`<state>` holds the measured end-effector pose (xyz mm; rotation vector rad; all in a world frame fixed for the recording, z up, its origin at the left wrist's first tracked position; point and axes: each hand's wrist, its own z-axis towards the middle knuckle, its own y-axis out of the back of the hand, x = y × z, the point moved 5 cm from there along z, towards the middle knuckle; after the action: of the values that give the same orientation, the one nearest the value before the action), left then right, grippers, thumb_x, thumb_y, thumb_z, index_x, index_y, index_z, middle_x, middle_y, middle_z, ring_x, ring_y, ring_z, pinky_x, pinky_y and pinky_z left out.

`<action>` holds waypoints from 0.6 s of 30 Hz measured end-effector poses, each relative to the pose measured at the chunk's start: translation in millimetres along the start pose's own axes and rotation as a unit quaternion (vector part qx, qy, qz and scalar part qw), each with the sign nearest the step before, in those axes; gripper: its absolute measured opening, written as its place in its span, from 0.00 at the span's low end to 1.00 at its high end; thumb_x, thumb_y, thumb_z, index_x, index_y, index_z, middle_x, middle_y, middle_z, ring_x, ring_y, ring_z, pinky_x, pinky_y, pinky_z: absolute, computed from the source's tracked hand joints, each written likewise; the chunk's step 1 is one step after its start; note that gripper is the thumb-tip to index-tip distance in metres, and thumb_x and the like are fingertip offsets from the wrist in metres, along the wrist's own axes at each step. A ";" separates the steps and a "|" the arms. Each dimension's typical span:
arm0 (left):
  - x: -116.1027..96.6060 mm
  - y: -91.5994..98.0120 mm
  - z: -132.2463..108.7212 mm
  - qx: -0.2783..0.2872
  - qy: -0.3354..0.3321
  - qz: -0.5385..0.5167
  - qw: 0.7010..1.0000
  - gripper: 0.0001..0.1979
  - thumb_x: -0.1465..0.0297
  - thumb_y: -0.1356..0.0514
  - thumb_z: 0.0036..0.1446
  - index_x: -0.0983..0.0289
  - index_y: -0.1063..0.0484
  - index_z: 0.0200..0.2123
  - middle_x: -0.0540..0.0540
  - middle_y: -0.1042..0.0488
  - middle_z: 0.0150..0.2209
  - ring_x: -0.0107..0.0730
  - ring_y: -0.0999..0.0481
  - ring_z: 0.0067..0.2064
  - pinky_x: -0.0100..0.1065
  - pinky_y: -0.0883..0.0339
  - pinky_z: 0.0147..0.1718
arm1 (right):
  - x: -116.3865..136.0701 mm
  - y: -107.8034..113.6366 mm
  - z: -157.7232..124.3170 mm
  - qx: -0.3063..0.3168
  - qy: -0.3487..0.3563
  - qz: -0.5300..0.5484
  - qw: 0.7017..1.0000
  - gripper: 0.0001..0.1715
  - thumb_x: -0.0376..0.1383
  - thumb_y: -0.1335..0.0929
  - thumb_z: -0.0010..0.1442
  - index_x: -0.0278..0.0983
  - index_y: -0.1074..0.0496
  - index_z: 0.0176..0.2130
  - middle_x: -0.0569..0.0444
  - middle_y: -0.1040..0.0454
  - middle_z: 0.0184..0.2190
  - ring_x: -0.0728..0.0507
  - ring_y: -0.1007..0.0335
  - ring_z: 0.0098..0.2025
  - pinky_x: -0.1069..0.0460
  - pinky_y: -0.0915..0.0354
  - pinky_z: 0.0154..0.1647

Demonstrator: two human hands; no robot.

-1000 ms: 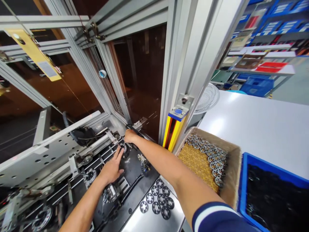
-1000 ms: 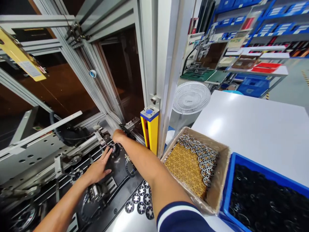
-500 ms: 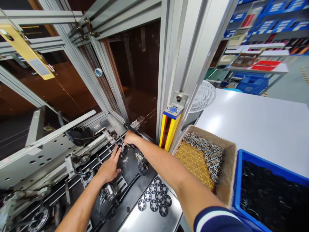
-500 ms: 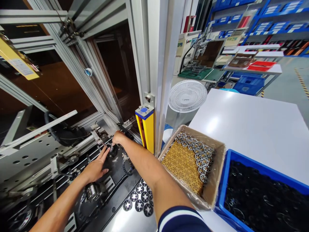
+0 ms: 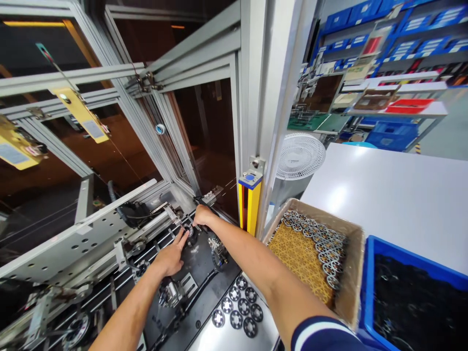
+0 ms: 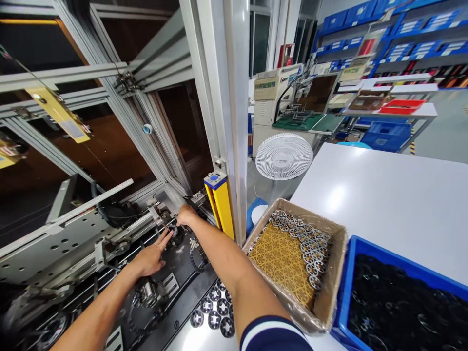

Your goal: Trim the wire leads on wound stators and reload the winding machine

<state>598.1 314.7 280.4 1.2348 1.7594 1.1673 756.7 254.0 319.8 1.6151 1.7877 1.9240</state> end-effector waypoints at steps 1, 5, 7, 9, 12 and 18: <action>0.9 4.7 -6.6 -0.009 -0.002 -0.003 1.000 0.50 0.78 0.39 0.50 0.62 0.62 0.72 0.59 0.69 0.74 0.44 0.34 0.65 0.35 0.36 0.60 | 4.6 8.0 -14.3 -0.008 0.020 0.005 1.000 0.11 0.36 0.27 0.61 0.31 0.25 0.42 0.48 0.21 0.43 0.42 0.23 0.46 0.43 0.27 0.49; -6.0 20.7 -45.8 -0.087 0.009 -0.003 0.996 0.35 0.72 0.49 0.63 0.67 0.57 0.71 0.60 0.62 0.74 0.35 0.47 0.71 0.34 0.50 0.67 | 11.2 29.9 -104.7 -0.093 0.160 0.044 0.982 0.13 0.33 0.27 0.59 0.36 0.24 0.45 0.50 0.22 0.49 0.44 0.27 0.54 0.50 0.34 0.59; -21.4 19.1 -61.4 -0.111 0.011 0.005 0.994 0.28 0.71 0.53 0.65 0.68 0.46 0.68 0.61 0.55 0.73 0.37 0.46 0.71 0.38 0.51 0.68 | -6.0 24.0 -154.9 -0.137 0.206 0.060 0.967 0.15 0.32 0.29 0.60 0.39 0.25 0.48 0.54 0.22 0.50 0.48 0.27 0.53 0.56 0.35 0.58; -44.0 11.9 -66.0 -0.114 -0.002 0.011 0.993 0.25 0.72 0.51 0.64 0.66 0.36 0.63 0.60 0.52 0.72 0.41 0.40 0.68 0.41 0.45 0.66 | -40.0 14.4 -196.7 -0.228 0.230 0.124 0.938 0.10 0.32 0.32 0.62 0.38 0.25 0.44 0.52 0.21 0.46 0.47 0.26 0.50 0.54 0.32 0.56; -75.1 0.0 -50.8 -0.102 0.000 0.011 0.995 0.22 0.73 0.45 0.58 0.64 0.28 0.56 0.58 0.53 0.72 0.50 0.31 0.62 0.47 0.33 0.57 | -106.3 -9.6 -233.2 -0.328 0.225 0.156 0.904 0.09 0.36 0.35 0.65 0.39 0.24 0.41 0.48 0.20 0.40 0.43 0.23 0.45 0.51 0.27 0.48; -85.1 -16.8 1.4 -0.092 0.083 0.021 0.992 0.20 0.79 0.44 0.59 0.66 0.28 0.55 0.62 0.56 0.73 0.53 0.29 0.58 0.51 0.30 0.52 | -208.7 -64.5 -250.4 -0.370 0.178 0.122 0.904 0.14 0.44 0.35 0.65 0.42 0.22 0.35 0.49 0.19 0.34 0.41 0.20 0.35 0.53 0.25 0.38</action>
<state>620.7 231.9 267.2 1.0962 1.7077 1.4583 641.8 -32.7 197.2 1.2915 0.7168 2.6789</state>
